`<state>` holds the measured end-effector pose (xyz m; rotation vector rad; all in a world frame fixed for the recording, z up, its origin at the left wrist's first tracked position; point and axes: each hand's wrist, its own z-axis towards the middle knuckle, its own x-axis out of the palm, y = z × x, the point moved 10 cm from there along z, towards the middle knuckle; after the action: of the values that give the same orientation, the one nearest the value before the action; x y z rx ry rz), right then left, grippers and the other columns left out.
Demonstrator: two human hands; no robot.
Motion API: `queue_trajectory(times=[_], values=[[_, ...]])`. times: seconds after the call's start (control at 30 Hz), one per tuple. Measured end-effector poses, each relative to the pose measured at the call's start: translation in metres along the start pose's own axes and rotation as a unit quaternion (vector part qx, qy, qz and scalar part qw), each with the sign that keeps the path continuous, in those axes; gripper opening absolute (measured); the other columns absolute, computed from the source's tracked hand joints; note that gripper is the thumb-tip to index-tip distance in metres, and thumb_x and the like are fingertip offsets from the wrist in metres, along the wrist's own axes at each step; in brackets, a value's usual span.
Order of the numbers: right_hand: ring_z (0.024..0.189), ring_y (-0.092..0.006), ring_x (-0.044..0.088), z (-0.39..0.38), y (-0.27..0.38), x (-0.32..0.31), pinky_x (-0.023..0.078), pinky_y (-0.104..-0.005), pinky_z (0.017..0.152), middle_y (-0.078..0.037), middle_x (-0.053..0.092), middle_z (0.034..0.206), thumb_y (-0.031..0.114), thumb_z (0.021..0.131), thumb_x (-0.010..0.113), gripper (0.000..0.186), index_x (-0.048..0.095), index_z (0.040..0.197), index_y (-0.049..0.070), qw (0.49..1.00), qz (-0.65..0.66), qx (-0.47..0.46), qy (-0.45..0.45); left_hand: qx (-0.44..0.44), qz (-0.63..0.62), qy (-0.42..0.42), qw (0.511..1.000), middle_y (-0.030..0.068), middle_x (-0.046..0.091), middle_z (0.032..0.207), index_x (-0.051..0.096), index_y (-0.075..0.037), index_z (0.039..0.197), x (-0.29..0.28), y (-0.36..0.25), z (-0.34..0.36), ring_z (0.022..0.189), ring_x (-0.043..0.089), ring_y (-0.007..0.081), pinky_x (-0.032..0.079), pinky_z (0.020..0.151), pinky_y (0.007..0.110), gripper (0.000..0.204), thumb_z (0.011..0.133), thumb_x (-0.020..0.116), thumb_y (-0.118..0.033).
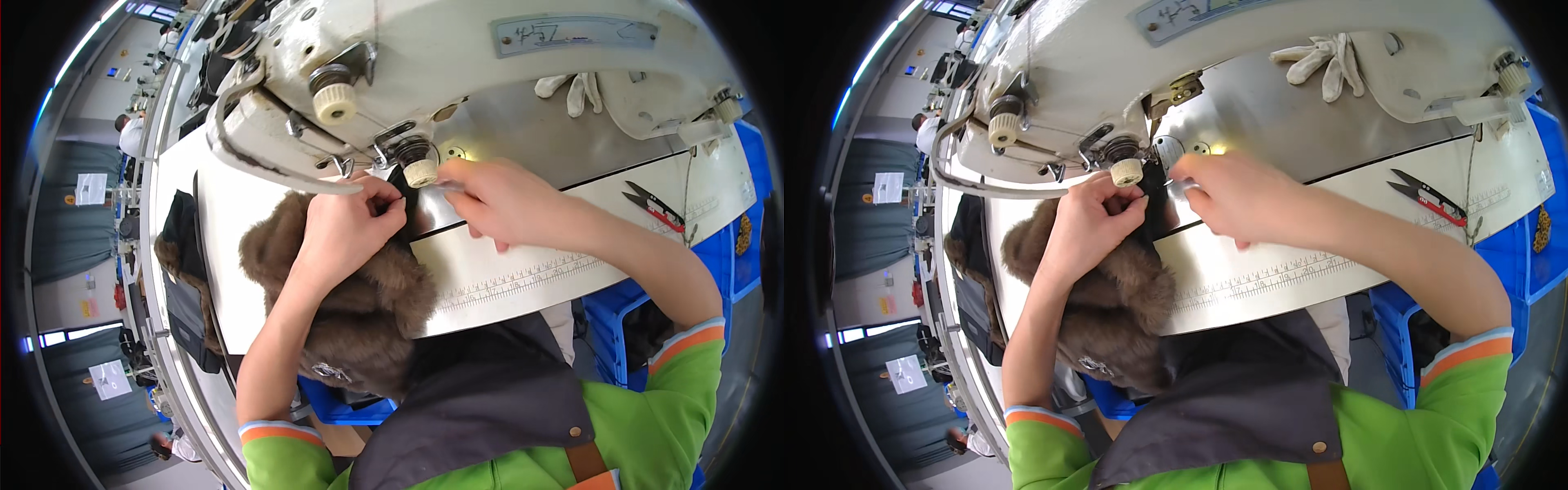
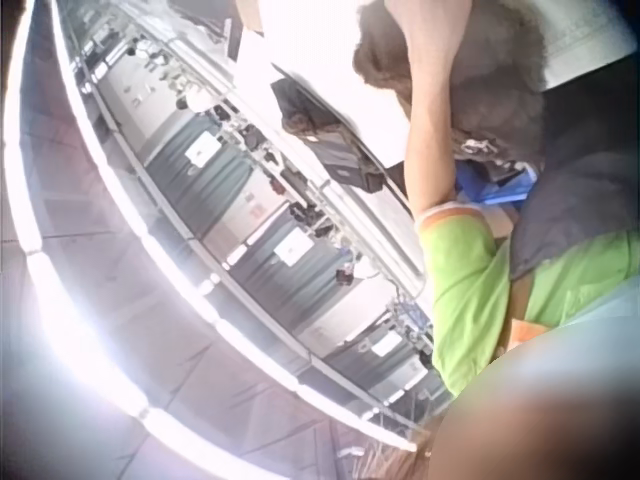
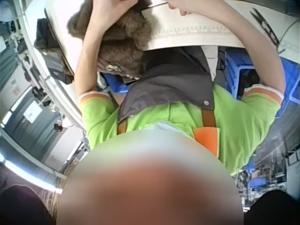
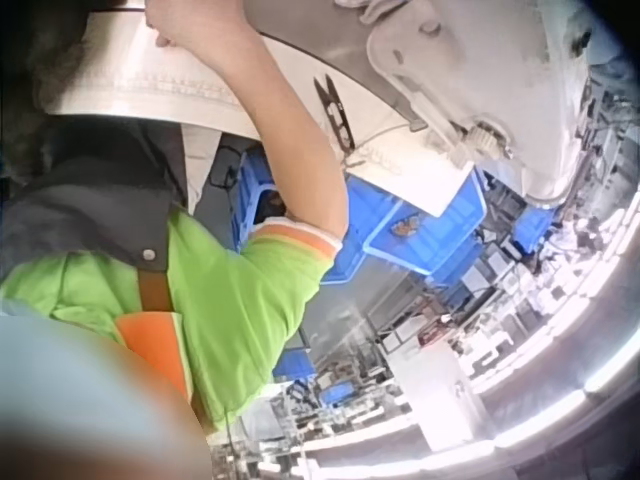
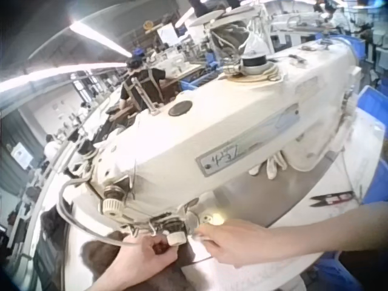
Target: Sewing a fur hat using an industrial sewing machine.
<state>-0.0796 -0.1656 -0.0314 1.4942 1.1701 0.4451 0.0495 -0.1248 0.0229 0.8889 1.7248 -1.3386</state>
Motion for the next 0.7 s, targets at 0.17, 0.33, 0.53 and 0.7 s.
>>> queue_trajectory(times=[0.17, 0.33, 0.53, 0.7], values=[[0.055, -0.0292, 0.063, 0.01, 0.034, -0.002, 0.048, -0.04, 0.048, -0.013, 0.063, 0.065, 0.011, 0.085, 0.056, 0.014, 0.056, 0.097, 0.003, 0.892, -0.364, -0.23, -0.134, 0.004, -0.038, -0.024, 0.999, 0.0075, 0.064, 0.077, 0.07, -0.002, 0.085, -0.002, 0.005, -0.003, 0.065, 0.061, 0.0189, 0.049, 0.063, 0.03, 0.014, 0.076, 0.071, -0.012], [0.061, -0.0288, 0.067, 0.009, 0.037, 0.007, 0.05, -0.04, 0.051, -0.01, 0.064, 0.066, 0.008, 0.079, 0.06, 0.014, 0.057, 0.093, 0.005, 0.87, -0.408, -0.244, -0.129, 0.045, -0.04, -0.029, 0.998, 0.0074, 0.063, 0.077, 0.07, -0.002, 0.085, -0.003, 0.003, -0.003, 0.064, 0.061, 0.0194, 0.049, 0.062, 0.031, 0.013, 0.077, 0.07, -0.012], [0.062, -0.0254, 0.068, 0.008, 0.05, 0.02, 0.051, -0.0376, 0.052, -0.007, 0.065, 0.073, 0.014, 0.078, 0.064, 0.018, 0.058, 0.094, 0.007, 0.815, -0.421, -0.369, -0.149, 0.087, -0.023, -0.06, 0.994, 0.0074, 0.063, 0.078, 0.07, -0.002, 0.081, -0.003, -0.012, -0.005, 0.065, 0.061, 0.0239, 0.049, 0.061, 0.034, 0.011, 0.075, 0.069, -0.011], [0.057, -0.0269, 0.061, 0.008, 0.053, 0.014, 0.047, -0.0391, 0.048, -0.007, 0.057, 0.065, 0.013, 0.079, 0.059, 0.01, 0.058, 0.089, 0.01, 0.809, -0.4, -0.392, -0.178, 0.124, 0.023, -0.089, 0.988, 0.0086, 0.064, 0.081, 0.069, -0.002, 0.078, -0.002, -0.025, -0.007, 0.068, 0.062, 0.0277, 0.05, 0.062, 0.038, 0.01, 0.073, 0.068, -0.01]])
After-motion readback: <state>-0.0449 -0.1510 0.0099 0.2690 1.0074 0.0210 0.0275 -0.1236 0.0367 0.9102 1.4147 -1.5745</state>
